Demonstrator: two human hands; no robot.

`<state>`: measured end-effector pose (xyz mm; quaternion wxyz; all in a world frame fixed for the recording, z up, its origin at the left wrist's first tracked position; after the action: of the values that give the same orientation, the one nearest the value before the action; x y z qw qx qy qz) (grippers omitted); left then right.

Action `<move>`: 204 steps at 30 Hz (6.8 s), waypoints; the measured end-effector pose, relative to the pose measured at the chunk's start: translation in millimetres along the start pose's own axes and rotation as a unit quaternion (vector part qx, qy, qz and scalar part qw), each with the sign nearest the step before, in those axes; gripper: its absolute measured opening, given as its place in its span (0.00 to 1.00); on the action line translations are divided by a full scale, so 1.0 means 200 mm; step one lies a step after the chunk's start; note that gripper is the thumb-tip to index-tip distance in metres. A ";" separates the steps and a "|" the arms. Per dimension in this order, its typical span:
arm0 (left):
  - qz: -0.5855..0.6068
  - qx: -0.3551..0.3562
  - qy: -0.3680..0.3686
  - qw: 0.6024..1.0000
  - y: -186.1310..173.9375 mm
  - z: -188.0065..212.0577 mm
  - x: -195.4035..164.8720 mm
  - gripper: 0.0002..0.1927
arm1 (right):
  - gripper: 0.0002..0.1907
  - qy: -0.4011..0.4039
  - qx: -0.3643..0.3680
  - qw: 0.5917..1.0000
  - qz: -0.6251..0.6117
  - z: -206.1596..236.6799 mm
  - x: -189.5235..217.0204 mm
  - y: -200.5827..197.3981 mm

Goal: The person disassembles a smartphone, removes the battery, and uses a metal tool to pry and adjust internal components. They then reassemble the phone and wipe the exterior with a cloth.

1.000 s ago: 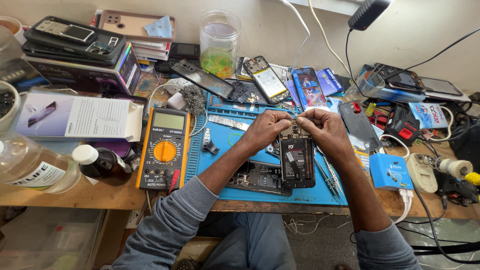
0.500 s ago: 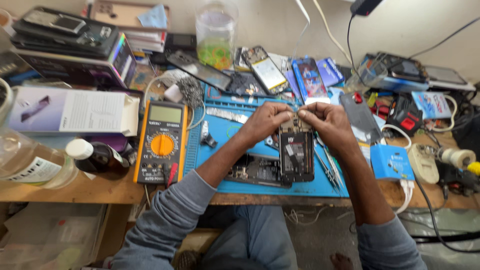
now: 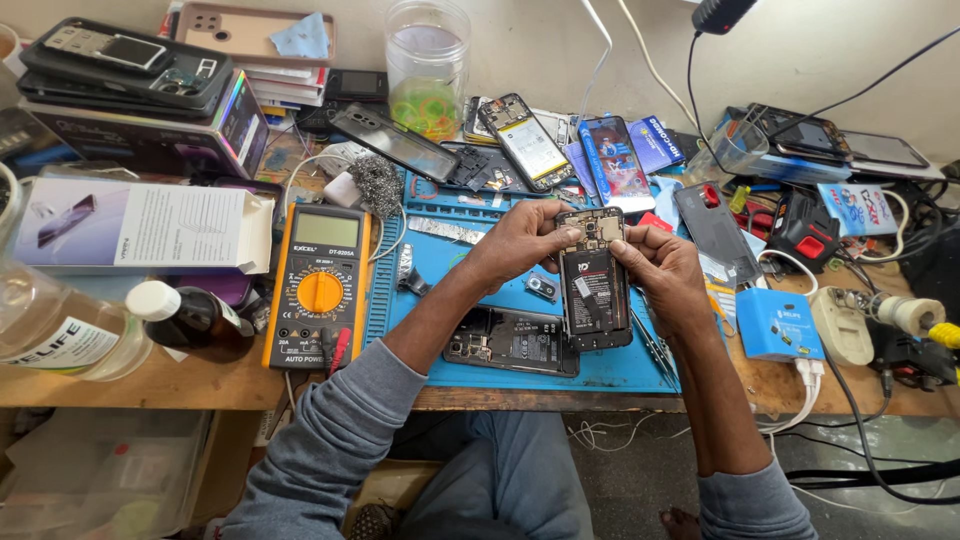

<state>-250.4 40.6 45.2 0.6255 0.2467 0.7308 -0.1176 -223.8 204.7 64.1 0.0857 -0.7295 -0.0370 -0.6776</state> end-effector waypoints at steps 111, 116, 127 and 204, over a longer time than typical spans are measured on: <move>-0.073 0.114 0.119 0.984 0.22 0.05 -0.05 0.10 | 0.11 0.066 0.106 0.899 0.419 0.17 0.23 0.02; -0.078 0.114 0.128 0.982 0.23 0.06 -0.08 0.10 | 0.11 0.071 0.100 0.898 0.422 0.16 0.23 0.02; -0.090 0.091 0.103 0.987 0.21 0.07 -0.08 0.09 | 0.11 0.090 0.098 0.894 0.429 0.14 0.20 0.00; -0.342 -0.052 0.438 0.830 0.31 0.36 -0.58 0.11 | 0.19 -0.383 -0.138 0.668 0.623 0.68 0.63 0.14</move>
<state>-146.1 33.1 152.1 0.1718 -0.0266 0.9708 -0.1655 -75.6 193.6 178.7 0.3648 -0.7816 0.4901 -0.1255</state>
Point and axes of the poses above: each hand's wrist, its own z-axis away from the middle knuckle, its own y-axis out of the palm, x = y × z, the point moved 10 cm from there along -z, towards the middle knuckle
